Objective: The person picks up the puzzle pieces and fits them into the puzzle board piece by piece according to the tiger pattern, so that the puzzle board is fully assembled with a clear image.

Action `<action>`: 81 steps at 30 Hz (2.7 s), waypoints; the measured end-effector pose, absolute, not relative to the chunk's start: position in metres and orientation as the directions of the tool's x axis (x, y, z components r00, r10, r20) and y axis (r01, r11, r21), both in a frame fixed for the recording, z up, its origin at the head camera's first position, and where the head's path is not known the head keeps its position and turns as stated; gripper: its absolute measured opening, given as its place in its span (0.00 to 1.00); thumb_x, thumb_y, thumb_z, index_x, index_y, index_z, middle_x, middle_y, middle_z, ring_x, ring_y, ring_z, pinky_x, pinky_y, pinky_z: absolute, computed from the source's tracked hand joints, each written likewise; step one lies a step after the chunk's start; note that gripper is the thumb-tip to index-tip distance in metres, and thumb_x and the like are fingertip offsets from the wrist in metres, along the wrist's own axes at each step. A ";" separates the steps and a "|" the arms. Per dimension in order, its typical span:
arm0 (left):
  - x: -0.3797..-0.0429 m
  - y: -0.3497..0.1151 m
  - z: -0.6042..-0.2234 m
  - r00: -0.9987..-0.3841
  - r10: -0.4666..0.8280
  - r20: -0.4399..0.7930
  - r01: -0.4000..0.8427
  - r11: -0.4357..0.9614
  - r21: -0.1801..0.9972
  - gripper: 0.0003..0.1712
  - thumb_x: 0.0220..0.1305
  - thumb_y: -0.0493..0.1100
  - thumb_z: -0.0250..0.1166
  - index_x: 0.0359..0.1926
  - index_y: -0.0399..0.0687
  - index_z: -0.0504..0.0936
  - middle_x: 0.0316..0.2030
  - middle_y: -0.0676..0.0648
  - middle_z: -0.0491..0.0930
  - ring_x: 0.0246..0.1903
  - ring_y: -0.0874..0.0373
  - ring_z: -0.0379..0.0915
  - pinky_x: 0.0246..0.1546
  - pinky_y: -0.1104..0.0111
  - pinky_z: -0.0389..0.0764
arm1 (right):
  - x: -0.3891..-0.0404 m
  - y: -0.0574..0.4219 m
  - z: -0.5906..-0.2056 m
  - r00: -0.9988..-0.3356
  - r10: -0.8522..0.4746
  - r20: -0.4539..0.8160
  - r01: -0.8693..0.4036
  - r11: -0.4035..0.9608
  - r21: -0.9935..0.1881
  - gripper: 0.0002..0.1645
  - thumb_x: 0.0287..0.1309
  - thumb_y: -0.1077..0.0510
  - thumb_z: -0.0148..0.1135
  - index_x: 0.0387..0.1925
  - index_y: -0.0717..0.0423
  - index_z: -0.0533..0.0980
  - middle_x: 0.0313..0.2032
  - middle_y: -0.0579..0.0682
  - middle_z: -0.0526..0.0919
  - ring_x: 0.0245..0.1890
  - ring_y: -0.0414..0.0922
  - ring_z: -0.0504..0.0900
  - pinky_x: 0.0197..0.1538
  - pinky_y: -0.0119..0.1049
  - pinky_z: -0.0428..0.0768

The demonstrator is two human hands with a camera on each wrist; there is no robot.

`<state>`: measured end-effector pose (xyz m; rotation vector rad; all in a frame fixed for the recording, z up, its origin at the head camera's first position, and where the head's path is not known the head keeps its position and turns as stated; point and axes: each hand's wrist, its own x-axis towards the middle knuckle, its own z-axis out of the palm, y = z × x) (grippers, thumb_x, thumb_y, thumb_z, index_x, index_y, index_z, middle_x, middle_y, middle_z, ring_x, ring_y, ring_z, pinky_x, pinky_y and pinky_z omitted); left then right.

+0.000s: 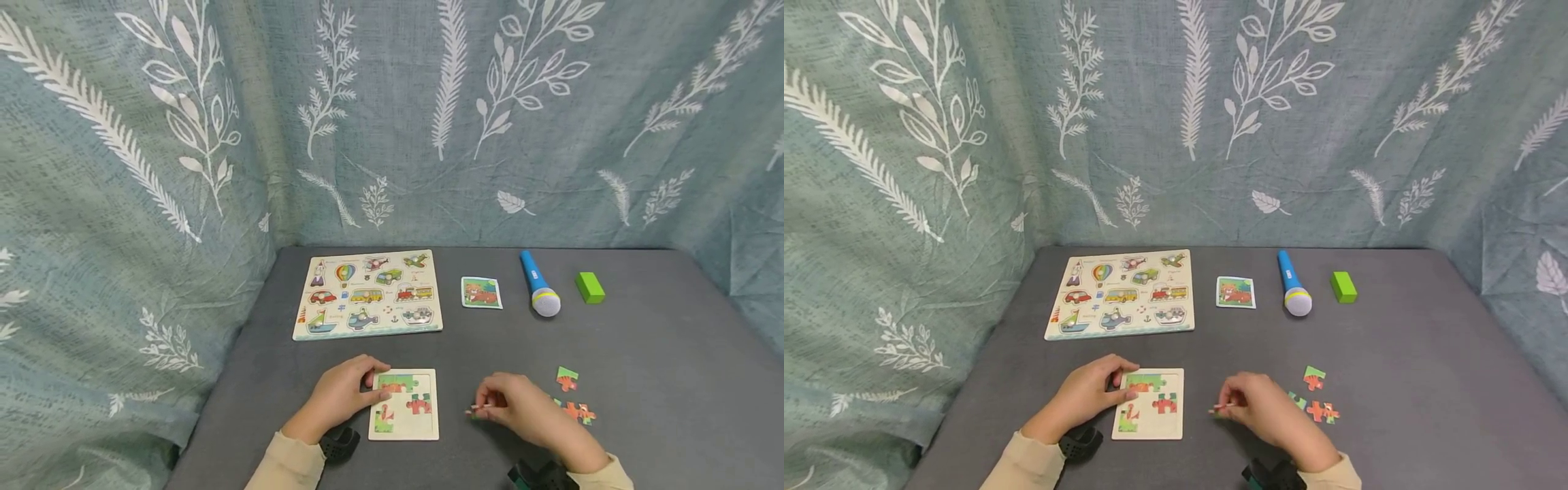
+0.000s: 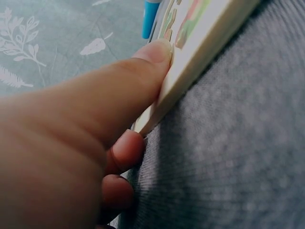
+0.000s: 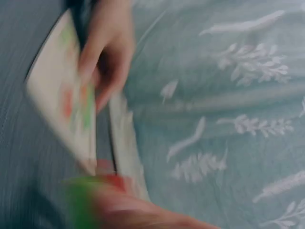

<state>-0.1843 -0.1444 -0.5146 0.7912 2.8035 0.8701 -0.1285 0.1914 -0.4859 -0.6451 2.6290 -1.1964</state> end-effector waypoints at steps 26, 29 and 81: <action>-0.186 -0.145 -0.520 -0.860 0.507 0.051 0.444 0.697 0.563 0.22 0.64 0.52 0.77 0.56 0.51 0.87 0.30 0.61 0.68 0.25 0.67 0.61 0.29 0.69 0.66 | -0.181 0.100 -0.526 -0.948 -0.317 0.037 -0.072 0.100 -0.992 0.10 0.70 0.70 0.64 0.50 0.70 0.78 0.38 0.55 0.85 0.32 0.41 0.82 0.37 0.34 0.82; -0.186 -0.146 -0.519 -0.859 0.509 0.051 0.449 0.702 0.554 0.23 0.64 0.52 0.77 0.57 0.51 0.86 0.30 0.61 0.68 0.26 0.67 0.61 0.29 0.68 0.66 | -0.182 0.097 -0.526 -0.953 -0.302 0.000 -0.036 0.116 -0.993 0.05 0.69 0.68 0.66 0.43 0.68 0.80 0.36 0.54 0.87 0.32 0.41 0.85 0.39 0.33 0.83; -0.185 -0.154 -0.510 -0.815 0.579 -0.020 0.467 0.676 0.570 0.30 0.69 0.56 0.72 0.66 0.50 0.81 0.33 0.60 0.69 0.30 0.65 0.64 0.34 0.66 0.67 | -0.117 0.073 -0.523 -0.817 -0.431 0.385 -0.573 0.684 -0.451 0.12 0.55 0.57 0.82 0.38 0.40 0.86 0.31 0.32 0.77 0.38 0.37 0.71 0.42 0.39 0.71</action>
